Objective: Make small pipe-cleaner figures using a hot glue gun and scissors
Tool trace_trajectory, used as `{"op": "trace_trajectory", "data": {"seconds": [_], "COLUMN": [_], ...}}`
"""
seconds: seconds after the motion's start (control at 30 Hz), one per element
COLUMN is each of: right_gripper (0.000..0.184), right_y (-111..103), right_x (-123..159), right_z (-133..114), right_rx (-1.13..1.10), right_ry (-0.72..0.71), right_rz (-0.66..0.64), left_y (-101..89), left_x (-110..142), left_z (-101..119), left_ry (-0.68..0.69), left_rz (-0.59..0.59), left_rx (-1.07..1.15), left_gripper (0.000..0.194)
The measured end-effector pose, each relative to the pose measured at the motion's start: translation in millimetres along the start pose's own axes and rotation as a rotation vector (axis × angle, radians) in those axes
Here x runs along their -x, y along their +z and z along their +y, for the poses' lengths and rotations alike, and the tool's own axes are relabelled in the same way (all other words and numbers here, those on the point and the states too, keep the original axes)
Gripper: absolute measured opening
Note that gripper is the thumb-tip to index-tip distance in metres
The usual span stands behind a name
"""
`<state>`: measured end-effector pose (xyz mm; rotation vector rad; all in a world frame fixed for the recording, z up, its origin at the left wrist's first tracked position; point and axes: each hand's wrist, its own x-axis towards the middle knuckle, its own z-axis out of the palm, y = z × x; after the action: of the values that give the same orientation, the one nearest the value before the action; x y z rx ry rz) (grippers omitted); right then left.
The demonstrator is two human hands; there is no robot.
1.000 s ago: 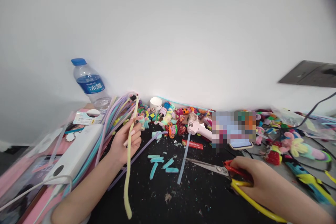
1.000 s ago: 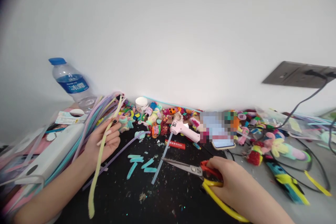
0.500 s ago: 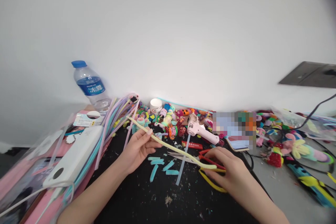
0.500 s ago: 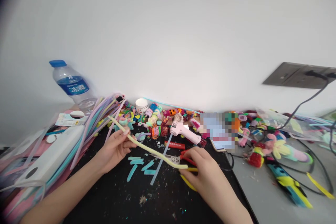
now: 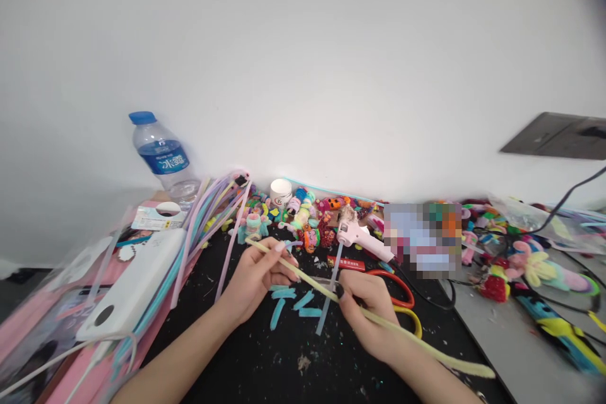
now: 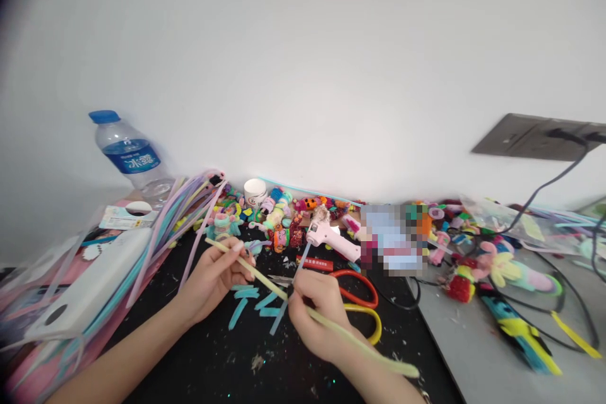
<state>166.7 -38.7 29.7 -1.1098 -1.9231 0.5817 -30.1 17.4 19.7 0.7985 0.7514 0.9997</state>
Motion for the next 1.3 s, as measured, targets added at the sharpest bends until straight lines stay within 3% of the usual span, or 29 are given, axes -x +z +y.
{"op": "trace_trajectory", "data": {"seconds": [0.07, 0.13, 0.27, 0.33, 0.43, 0.53, 0.63, 0.73, 0.8, 0.87, 0.93, 1.0, 1.13, 1.2, 1.3], "right_gripper": [0.031, 0.027, 0.006, 0.009, 0.016, 0.026, 0.032, 0.028, 0.021, 0.012, 0.007, 0.013, 0.017, 0.017, 0.016], "right_y": [-2.6, -3.3, 1.0, 4.2, 7.3, 6.9, 4.1, 1.8, 1.8, 3.2, 5.5, 7.9, 11.8, 13.5, 15.2], "right_x": [5.1, 8.9, 11.8, 13.4, 17.3, 19.5, 17.6, 14.4, 13.0, 12.4, 12.5, 12.9, 14.0, 14.6, 15.4], "right_z": [4.3, 5.6, 2.2, 2.3, 7.1, 12.3, 13.7, 13.0, 12.6, 12.7, 13.1, 13.6, 12.6, 10.6, 6.4], "right_rx": [0.004, -0.015, -0.111, -0.138, -0.146, -0.209, -0.225, -0.175, -0.142, -0.142, -0.176, -0.215, -0.237, -0.239, -0.279], "right_ry": [0.03, 0.094, 0.185, 0.2, 0.269, 0.332, 0.336, 0.285, 0.261, 0.274, 0.309, 0.331, 0.332, 0.313, 0.293], "right_rz": [0.075, 0.114, 0.08, 0.068, 0.109, 0.223, 0.244, 0.231, 0.243, 0.259, 0.282, 0.302, 0.311, 0.308, 0.312], "left_y": [-3.1, -3.3, 3.6, 6.2, 3.2, -5.6, -12.1, -13.0, -12.4, -12.2, -12.2, -11.5, -6.0, -2.0, 3.5], "left_x": [-3.2, -4.1, 0.6, 3.2, 3.5, 0.7, -1.4, -0.2, 1.5, 2.5, 2.2, 0.9, -1.3, -1.1, 0.4], "left_z": [1.7, 1.7, -3.7, -6.0, -3.3, 6.9, 18.6, 25.0, 25.7, 24.8, 23.1, 20.6, 11.8, 6.3, -0.5], "left_ry": [0.037, 0.016, -0.087, -0.112, -0.003, 0.189, 0.247, 0.247, 0.205, 0.175, 0.172, 0.184, 0.078, 0.016, -0.022], "left_rz": [0.114, 0.142, -0.025, -0.131, -0.168, -0.011, 0.004, -0.185, -0.332, -0.403, -0.409, -0.342, -0.093, -0.023, 0.056], "left_rx": [0.028, 0.001, -0.166, -0.257, -0.424, -0.616, -0.904, -1.185, -1.274, -1.312, -1.299, -1.217, -0.766, -0.548, -0.389], "left_gripper": [0.024, 0.024, 0.026, 0.028, 0.031, 0.033, 0.026, 0.013, 0.012, 0.008, 0.004, 0.008, 0.016, 0.018, 0.023]}}
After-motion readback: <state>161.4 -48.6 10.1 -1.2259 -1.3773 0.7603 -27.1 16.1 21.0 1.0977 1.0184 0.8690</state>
